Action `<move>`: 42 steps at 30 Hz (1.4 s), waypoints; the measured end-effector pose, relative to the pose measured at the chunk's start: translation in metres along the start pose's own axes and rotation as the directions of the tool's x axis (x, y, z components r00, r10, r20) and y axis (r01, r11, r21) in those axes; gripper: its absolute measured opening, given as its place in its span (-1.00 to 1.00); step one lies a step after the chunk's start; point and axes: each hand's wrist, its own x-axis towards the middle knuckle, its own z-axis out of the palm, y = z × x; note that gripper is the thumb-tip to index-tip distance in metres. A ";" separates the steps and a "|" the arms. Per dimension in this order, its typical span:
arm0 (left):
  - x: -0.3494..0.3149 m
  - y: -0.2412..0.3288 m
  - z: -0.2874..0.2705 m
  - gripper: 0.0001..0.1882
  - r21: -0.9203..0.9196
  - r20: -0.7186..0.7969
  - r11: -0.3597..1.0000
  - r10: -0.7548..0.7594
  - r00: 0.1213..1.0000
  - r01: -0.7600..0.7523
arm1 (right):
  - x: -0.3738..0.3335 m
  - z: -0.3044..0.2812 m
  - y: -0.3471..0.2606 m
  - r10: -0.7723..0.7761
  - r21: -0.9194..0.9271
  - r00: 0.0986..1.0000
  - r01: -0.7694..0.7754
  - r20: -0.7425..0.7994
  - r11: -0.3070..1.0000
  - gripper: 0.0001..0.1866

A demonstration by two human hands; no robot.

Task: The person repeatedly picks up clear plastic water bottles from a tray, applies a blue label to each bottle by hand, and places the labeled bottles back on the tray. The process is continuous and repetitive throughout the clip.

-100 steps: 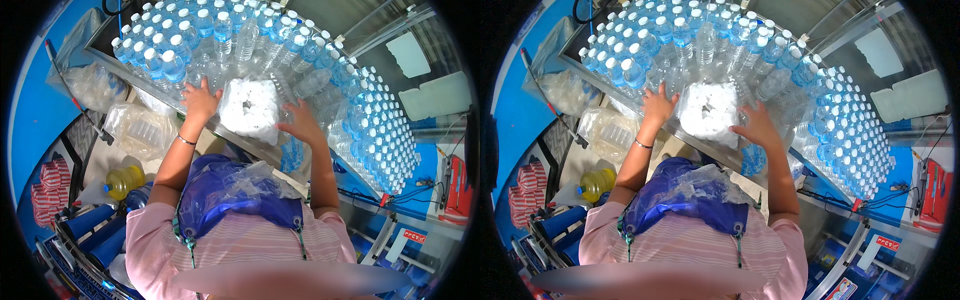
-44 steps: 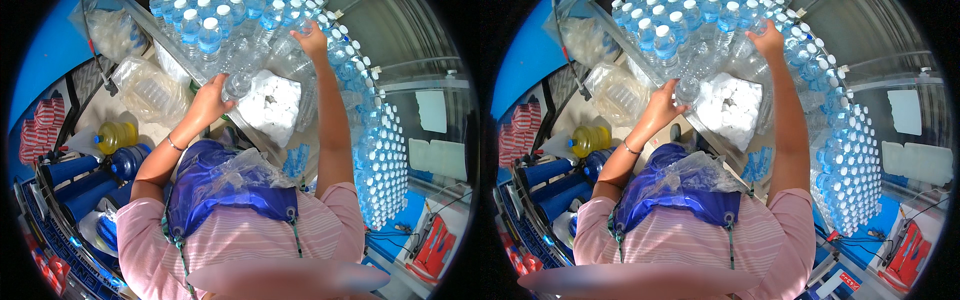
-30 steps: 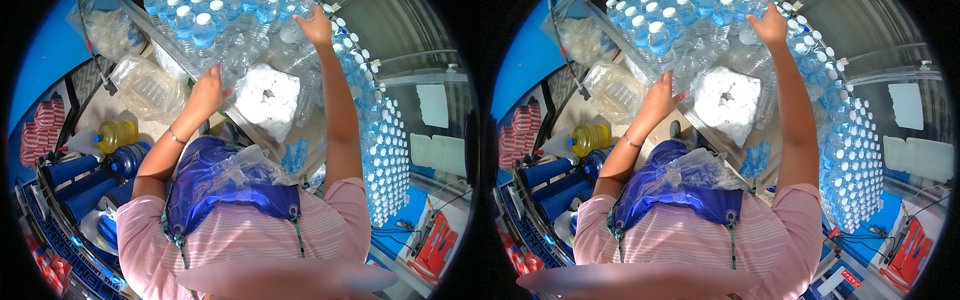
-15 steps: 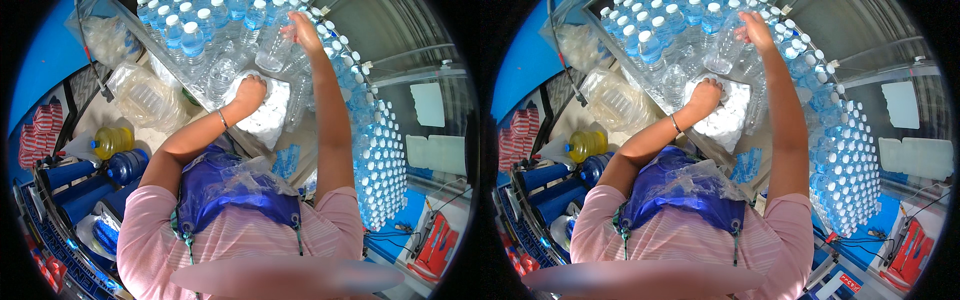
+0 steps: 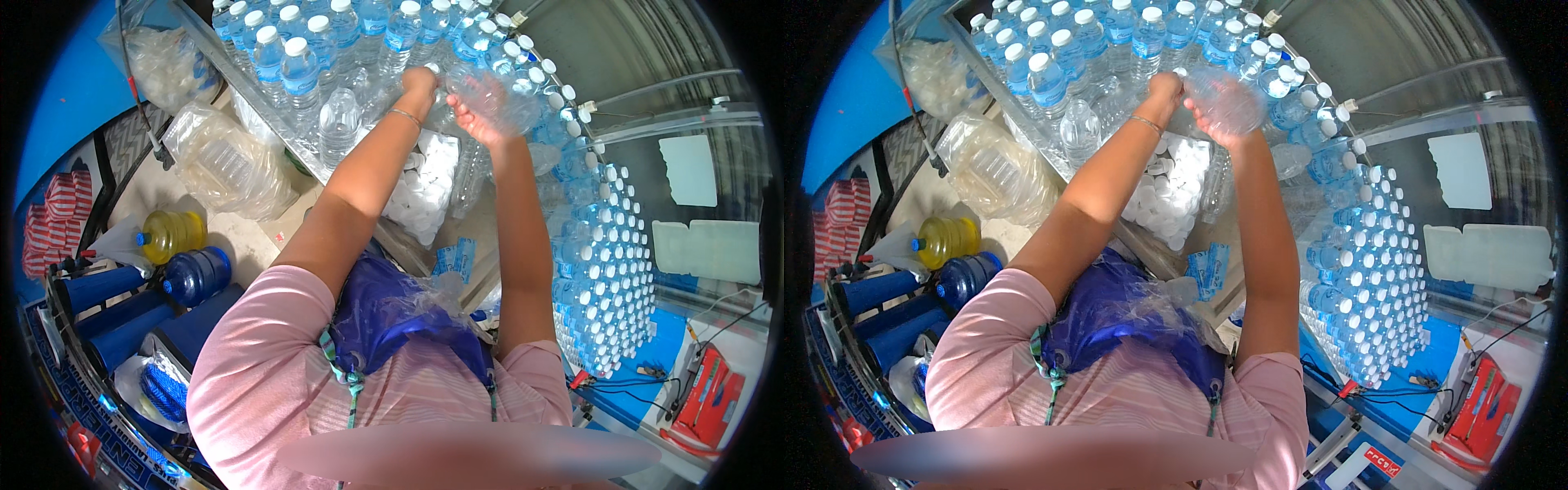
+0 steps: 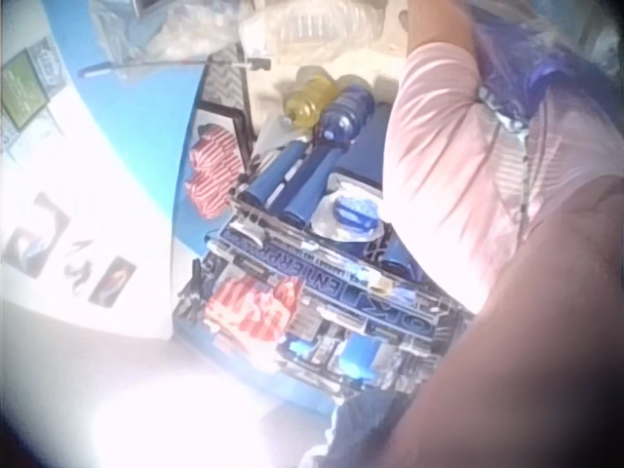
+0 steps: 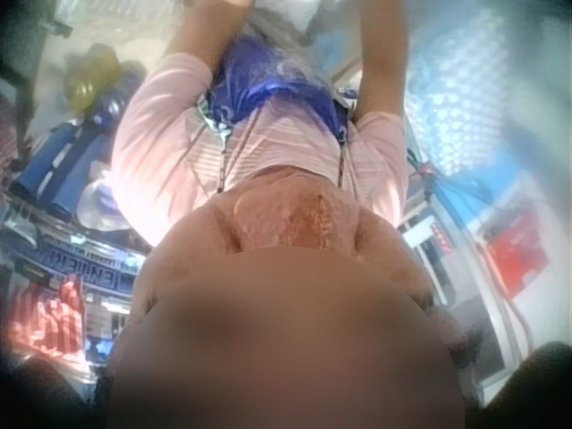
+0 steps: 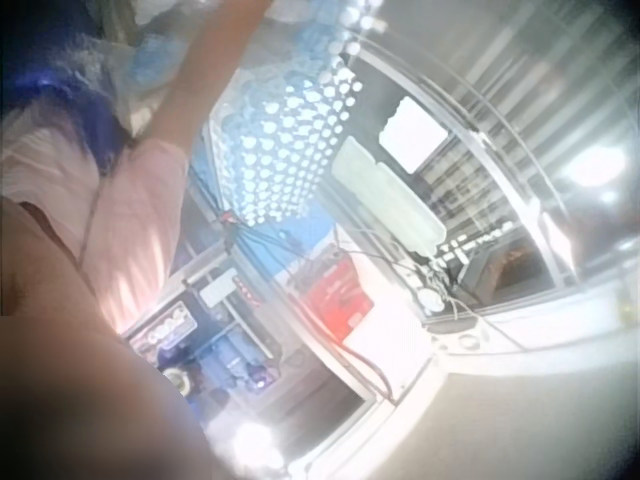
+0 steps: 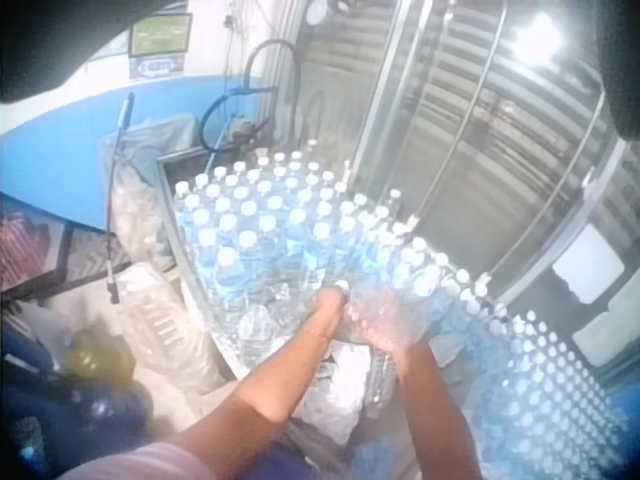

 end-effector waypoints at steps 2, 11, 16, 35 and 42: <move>-0.004 0.002 0.003 -0.76 -0.248 0.015 0.969 -0.021 1.000 0.024 | -0.015 0.012 0.002 -0.122 -0.235 0.988 0.097 -0.094 0.967 -0.38; -0.056 -0.024 -0.019 -0.70 0.181 -0.110 0.900 0.420 0.901 -0.398 | -0.047 0.083 -0.005 -0.749 -0.943 0.622 -0.049 0.230 -0.330 -0.24; -0.166 -0.048 -0.086 -0.71 0.494 0.355 0.643 0.465 0.811 -0.585 | 0.008 0.075 -0.008 -0.808 -0.973 0.552 0.038 0.209 -0.226 -0.27; -0.206 0.059 -0.190 -0.54 0.562 0.520 -0.065 0.803 0.291 -0.824 | 0.071 0.019 0.029 -0.861 -0.994 0.496 0.055 0.109 -0.094 0.00; -0.193 0.056 -0.197 -0.60 0.535 0.514 -0.143 0.837 0.187 -0.833 | -0.075 0.015 0.048 -0.865 -0.859 -0.048 -0.153 0.500 -0.489 -0.25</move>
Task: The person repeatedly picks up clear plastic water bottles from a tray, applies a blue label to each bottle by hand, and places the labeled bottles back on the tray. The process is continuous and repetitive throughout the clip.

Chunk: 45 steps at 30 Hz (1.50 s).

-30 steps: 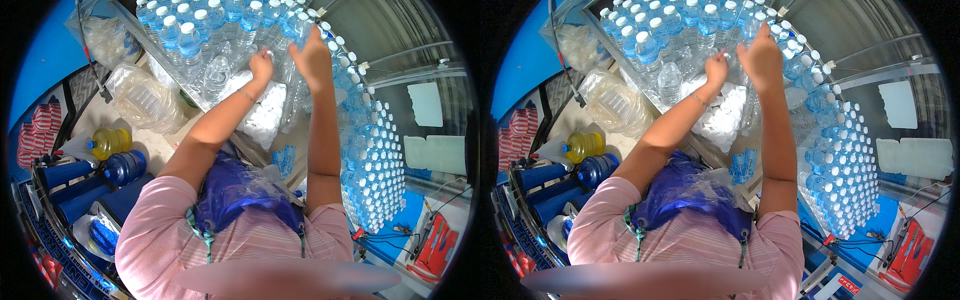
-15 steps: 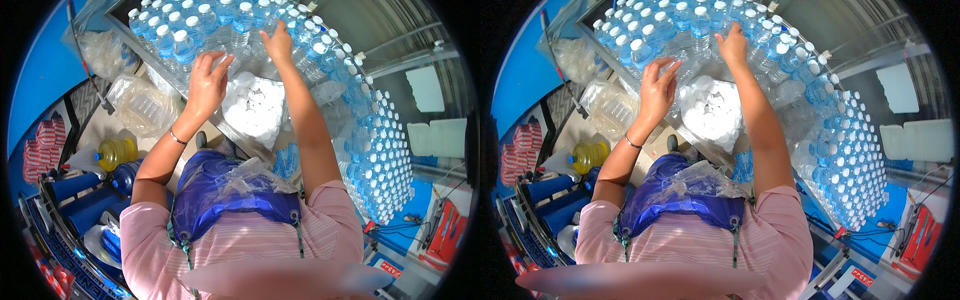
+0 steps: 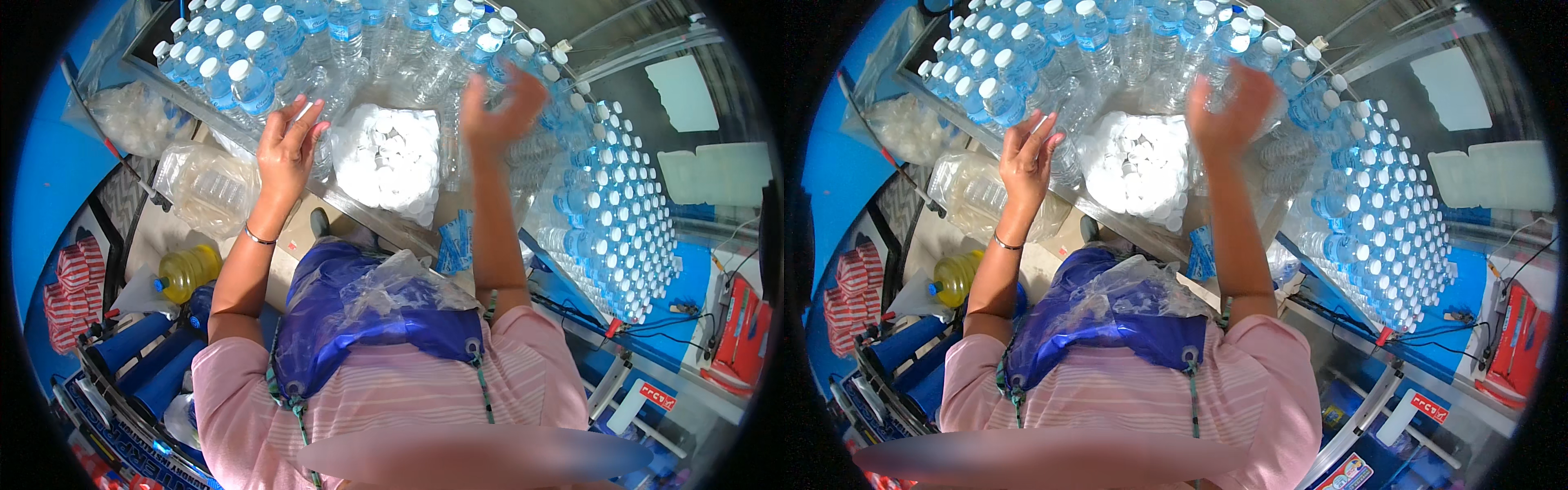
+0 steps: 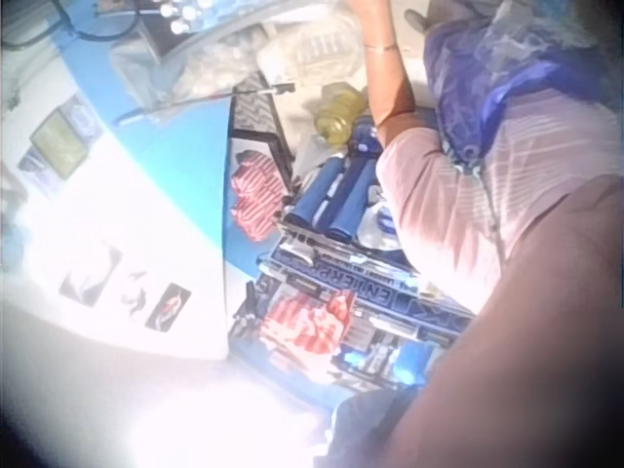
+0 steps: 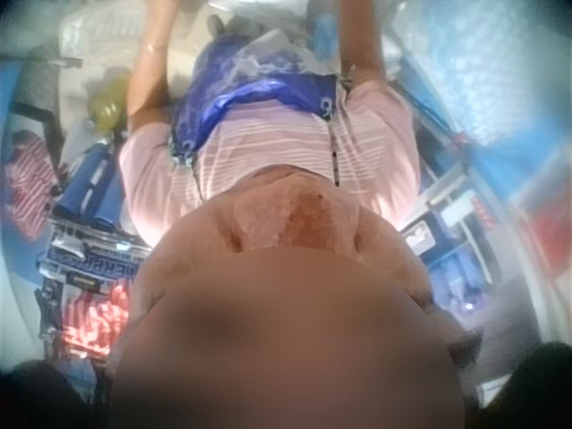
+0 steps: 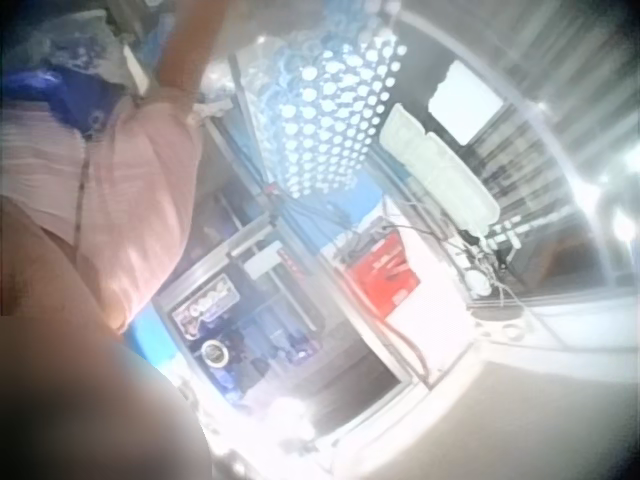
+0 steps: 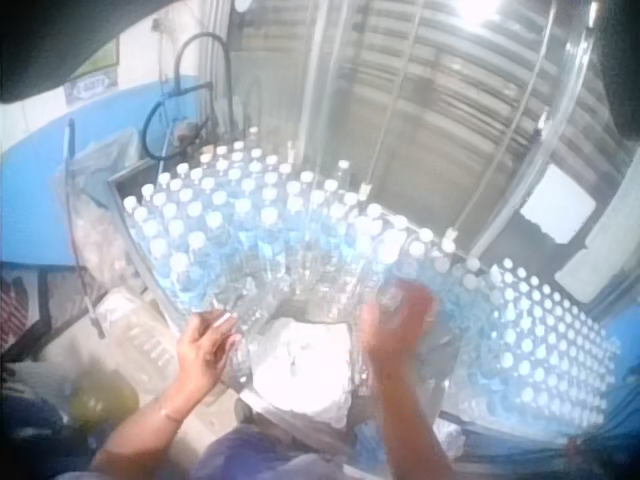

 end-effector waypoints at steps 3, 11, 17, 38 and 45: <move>0.005 0.003 -0.006 -0.62 -0.001 0.050 0.999 -0.044 0.998 0.044 | -0.011 -0.033 0.032 0.198 -0.251 0.980 -0.197 -0.021 0.948 -0.20; -0.009 0.071 0.082 -0.50 -0.421 0.408 0.866 0.446 0.797 -0.269 | -0.031 -0.012 0.072 0.554 -0.051 0.740 -0.581 0.382 0.812 -0.12; -0.039 0.101 0.185 -0.55 -0.235 0.644 0.703 0.630 0.434 -0.671 | -0.014 0.028 0.083 0.357 -0.059 0.855 -0.362 0.377 0.930 -0.09; 0.034 0.125 0.189 -0.48 -0.659 0.509 0.666 0.051 0.859 0.351 | -0.035 -0.055 0.096 0.353 0.317 0.577 -0.756 0.737 0.572 -0.24; 0.018 0.058 0.145 -0.59 -0.383 0.590 0.842 -0.093 0.802 0.380 | -0.025 -0.044 0.089 0.450 0.073 0.726 -0.563 0.520 0.823 -0.33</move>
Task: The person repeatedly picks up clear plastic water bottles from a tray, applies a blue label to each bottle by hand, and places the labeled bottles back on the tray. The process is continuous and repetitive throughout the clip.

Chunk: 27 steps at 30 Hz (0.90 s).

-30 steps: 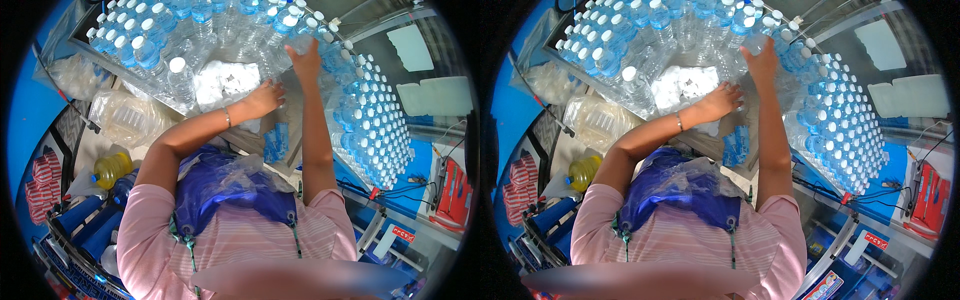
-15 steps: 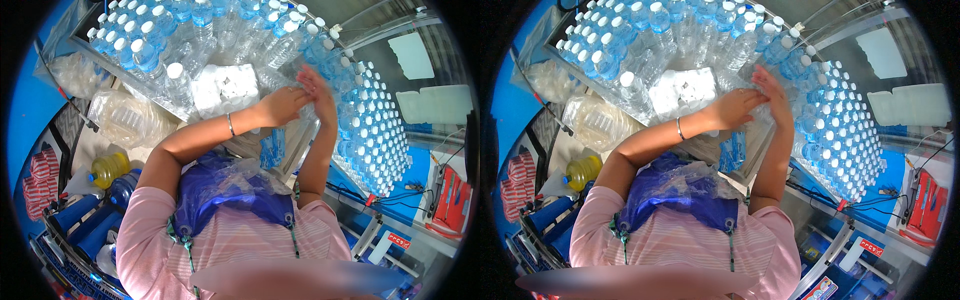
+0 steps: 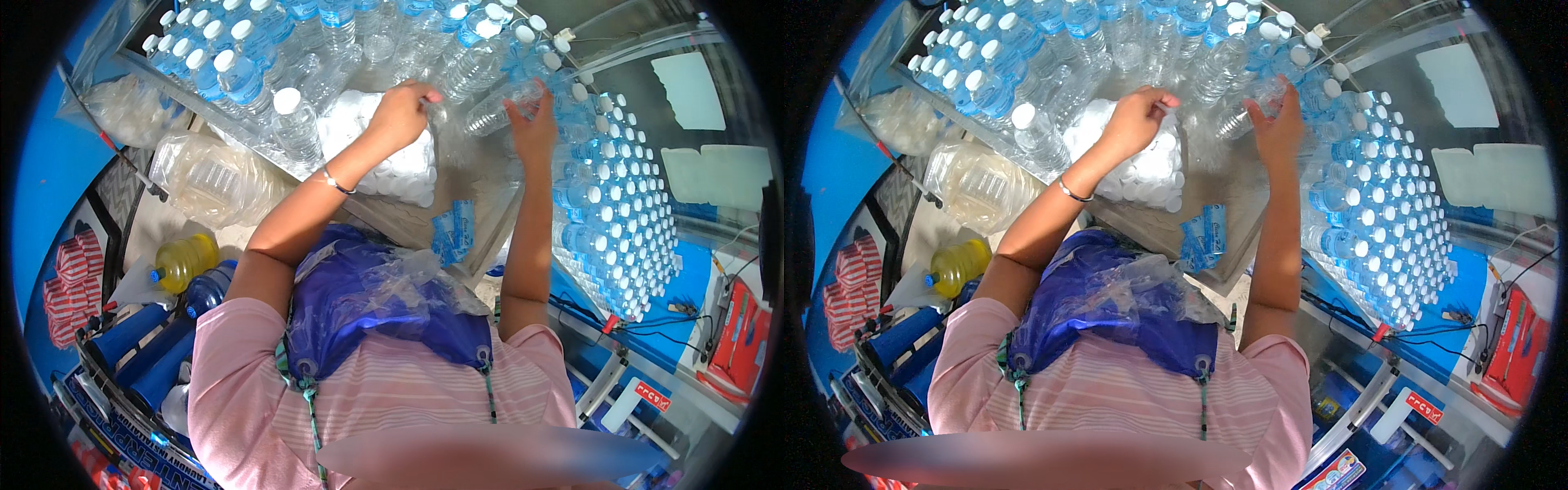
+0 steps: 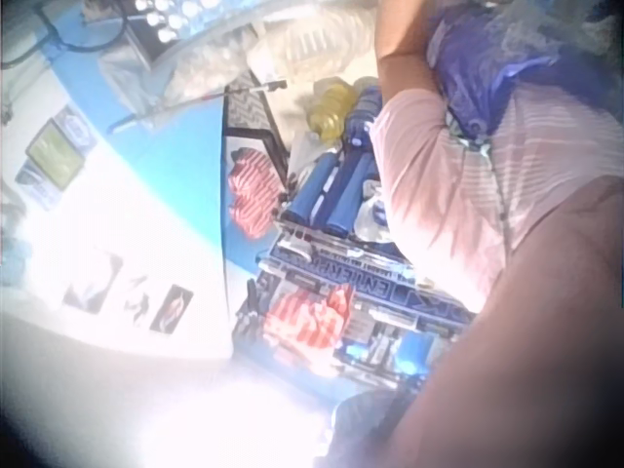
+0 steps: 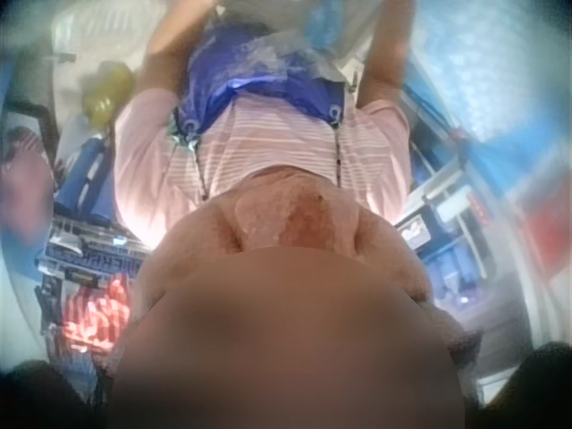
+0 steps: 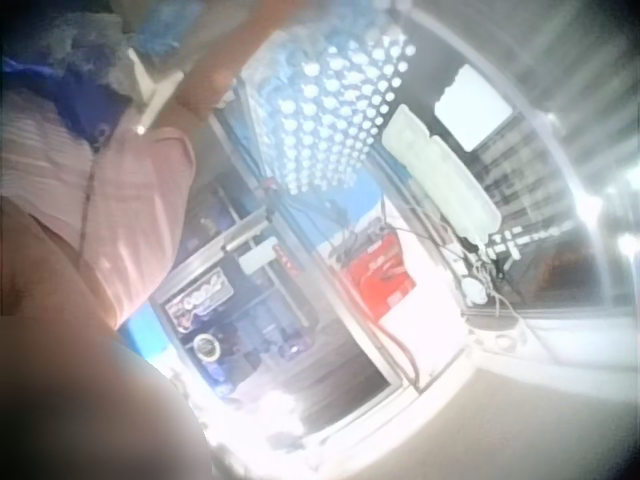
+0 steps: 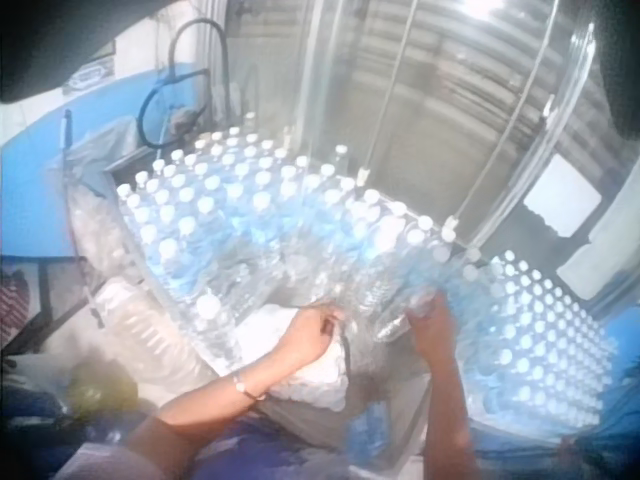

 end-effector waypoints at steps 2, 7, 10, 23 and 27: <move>-0.011 -0.013 -0.013 -0.68 0.242 0.043 0.969 -0.072 0.996 0.060 | 0.002 -0.002 -0.002 0.008 -0.046 0.999 -0.006 0.033 0.999 -0.32; -0.032 -0.035 -0.015 -0.81 0.529 0.137 0.846 -0.158 0.978 0.063 | 0.008 -0.012 -0.005 -0.021 -0.120 1.000 0.023 0.019 0.992 -0.29; -0.038 -0.041 -0.013 -0.84 0.568 0.178 0.823 -0.159 0.971 0.030 | 0.006 -0.015 -0.006 -0.042 -0.028 0.995 0.040 -0.096 0.999 -0.30; -0.056 -0.027 -0.026 -0.94 0.460 0.275 0.887 -0.098 0.956 -0.041 | 0.005 -0.005 -0.002 -0.125 -0.189 0.992 0.121 -0.011 0.975 -0.28; -0.039 -0.006 -0.025 -0.92 0.139 0.169 0.971 -0.217 0.961 0.195 | 0.008 -0.007 0.001 0.046 0.054 0.999 -0.046 0.007 0.997 -0.35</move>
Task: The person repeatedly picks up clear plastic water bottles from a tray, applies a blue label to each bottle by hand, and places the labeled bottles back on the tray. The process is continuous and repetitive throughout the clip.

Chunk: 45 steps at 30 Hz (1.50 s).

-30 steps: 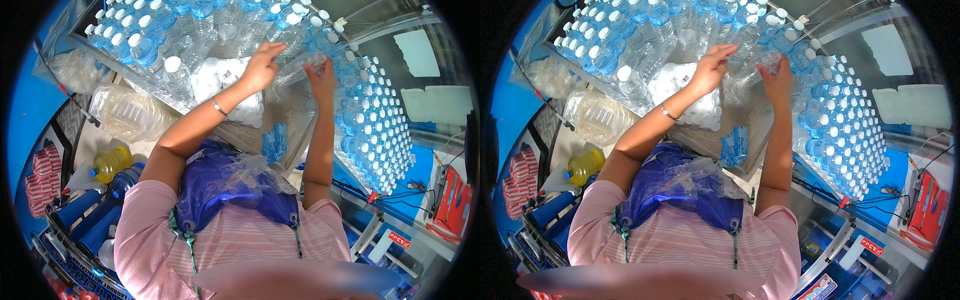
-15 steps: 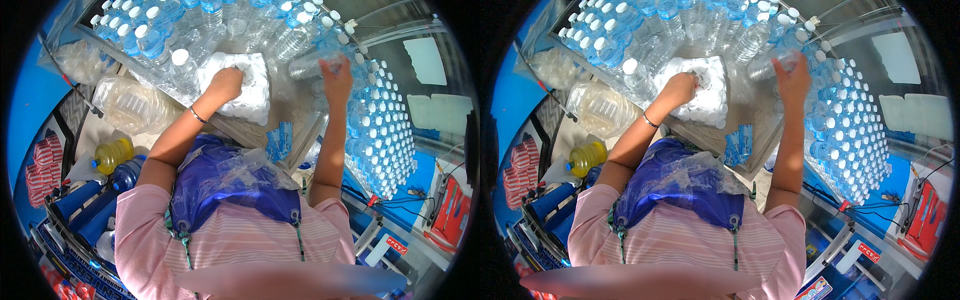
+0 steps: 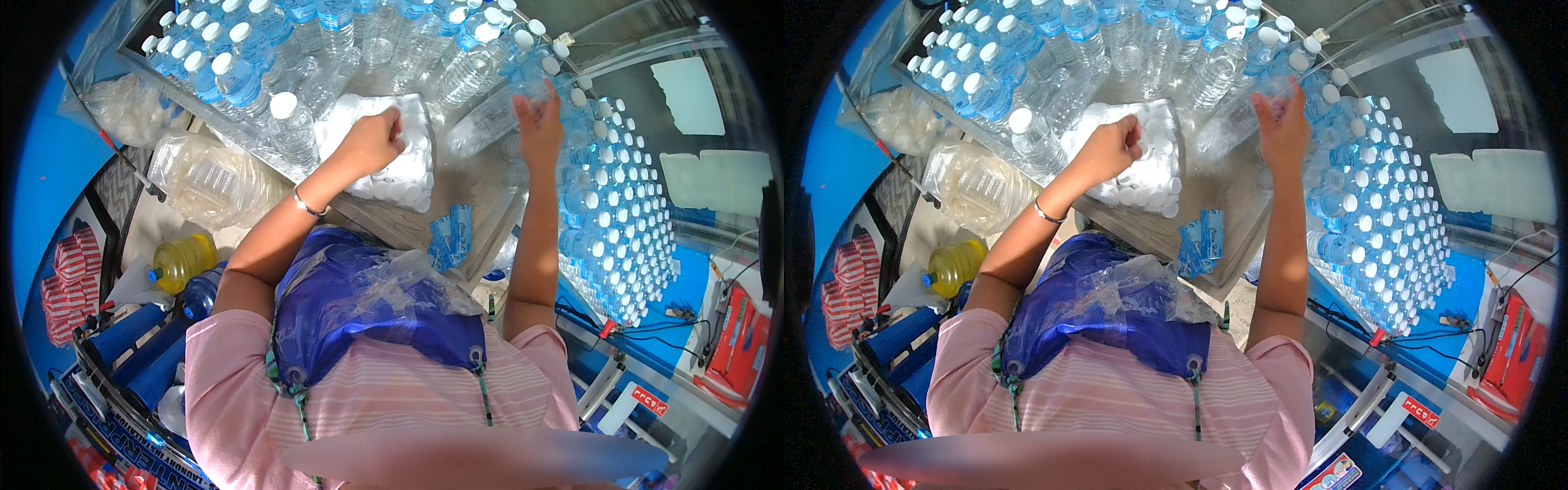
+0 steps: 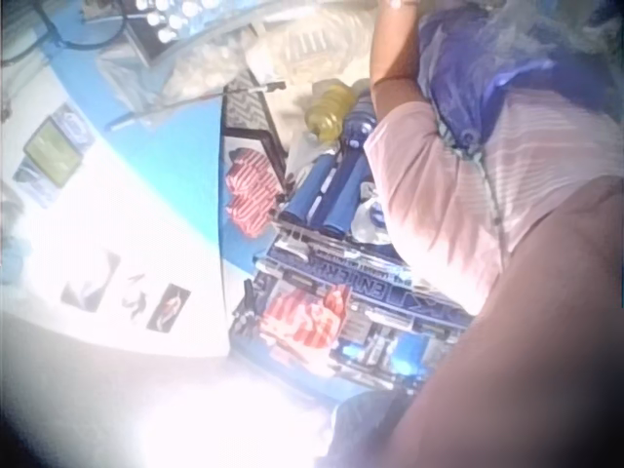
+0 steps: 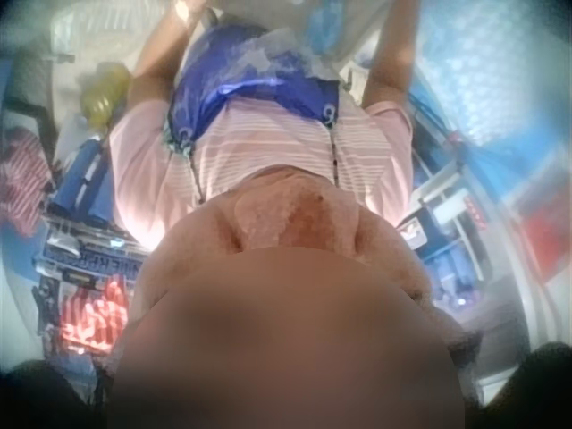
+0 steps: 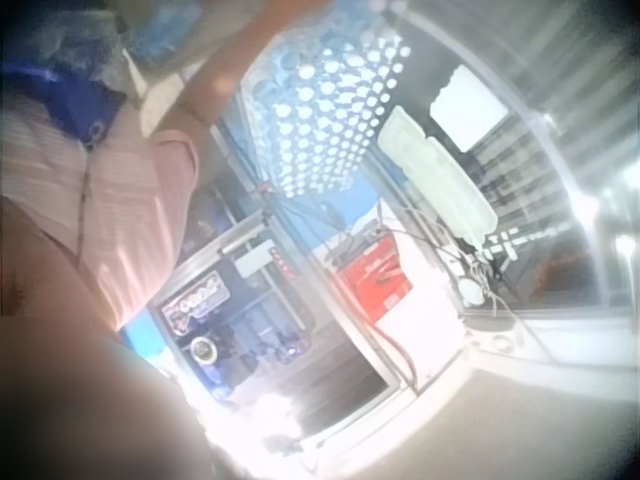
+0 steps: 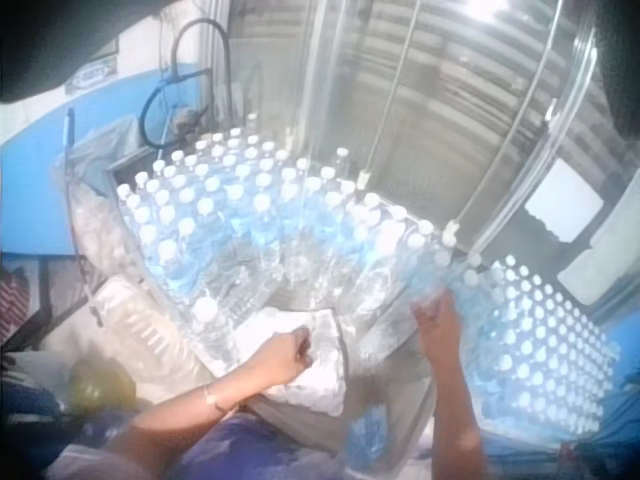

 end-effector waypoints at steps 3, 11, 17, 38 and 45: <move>0.032 0.013 0.016 -0.88 -0.428 0.109 0.899 -0.055 0.993 0.096 | -0.001 0.006 0.012 0.263 0.431 0.934 -0.346 0.242 0.833 -0.42; 0.132 0.027 0.130 -0.83 -0.639 0.389 0.595 -0.297 0.872 0.487 | -0.045 0.016 0.072 0.065 0.572 0.589 -0.743 0.806 -0.347 -0.42; 0.164 0.032 0.160 -0.86 -0.787 0.397 0.415 -0.227 0.889 0.457 | -0.071 -0.005 0.068 0.212 0.619 0.585 -0.769 0.783 -0.163 -0.40; 0.133 0.095 0.025 -0.69 0.430 -0.535 0.703 0.704 0.467 -0.567 | -0.016 0.023 -0.008 -0.112 -0.162 0.986 0.091 -0.125 0.983 -0.37; 0.147 0.079 0.037 -0.61 0.481 -0.477 0.697 0.717 0.508 -0.533 | -0.025 0.024 -0.017 -0.072 -0.253 0.983 0.028 -0.167 0.967 -0.31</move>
